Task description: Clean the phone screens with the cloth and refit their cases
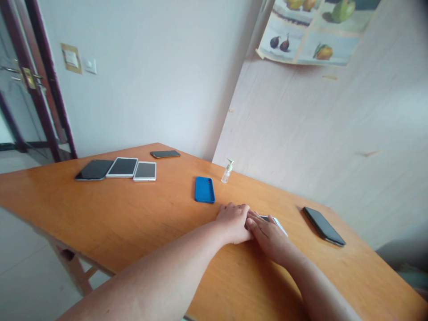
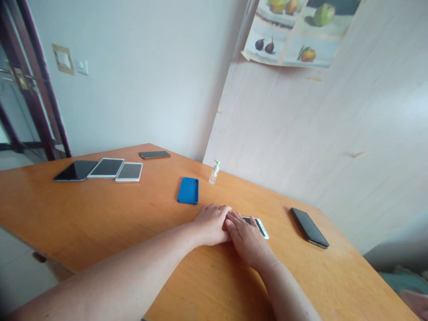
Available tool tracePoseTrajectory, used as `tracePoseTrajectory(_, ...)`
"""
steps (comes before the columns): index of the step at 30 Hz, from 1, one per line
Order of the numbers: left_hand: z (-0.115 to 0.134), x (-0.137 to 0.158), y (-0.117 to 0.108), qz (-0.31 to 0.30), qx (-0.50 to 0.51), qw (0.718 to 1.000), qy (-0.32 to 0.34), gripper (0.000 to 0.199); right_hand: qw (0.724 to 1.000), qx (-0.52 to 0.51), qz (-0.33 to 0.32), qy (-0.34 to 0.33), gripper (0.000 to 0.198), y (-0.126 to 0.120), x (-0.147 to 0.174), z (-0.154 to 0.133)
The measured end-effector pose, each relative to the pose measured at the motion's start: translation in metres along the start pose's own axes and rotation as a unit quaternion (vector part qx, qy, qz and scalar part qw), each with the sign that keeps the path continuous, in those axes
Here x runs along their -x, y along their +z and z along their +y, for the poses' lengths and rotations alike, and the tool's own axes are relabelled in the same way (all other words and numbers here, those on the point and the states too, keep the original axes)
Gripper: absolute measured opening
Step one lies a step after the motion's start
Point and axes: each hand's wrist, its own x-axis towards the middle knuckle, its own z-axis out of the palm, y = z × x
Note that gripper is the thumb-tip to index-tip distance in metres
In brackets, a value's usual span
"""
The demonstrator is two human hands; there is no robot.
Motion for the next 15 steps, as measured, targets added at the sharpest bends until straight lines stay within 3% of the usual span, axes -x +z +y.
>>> tracePoseTrajectory(4,-0.001,-0.001,0.0,0.003,0.0,1.0,0.005,0.054,0.995,0.058,-0.003,0.083,0.05,-0.002,0.001,0.028)
tracePoseTrajectory(7,-0.001,-0.002,0.0,0.004,-0.001,1.0,0.011,0.049,0.988,0.107,0.003,0.113,0.047,-0.002,0.007,0.043)
tracePoseTrajectory(10,-0.001,-0.001,-0.001,0.008,0.0,1.0,0.009,0.048,0.993,0.103,0.02,0.061,0.046,0.0,0.013,0.028)
tracePoseTrajectory(15,-0.002,0.0,0.0,0.015,0.008,1.0,0.004,0.047,1.0,0.004,0.017,-0.018,0.051,-0.002,0.017,-0.005)
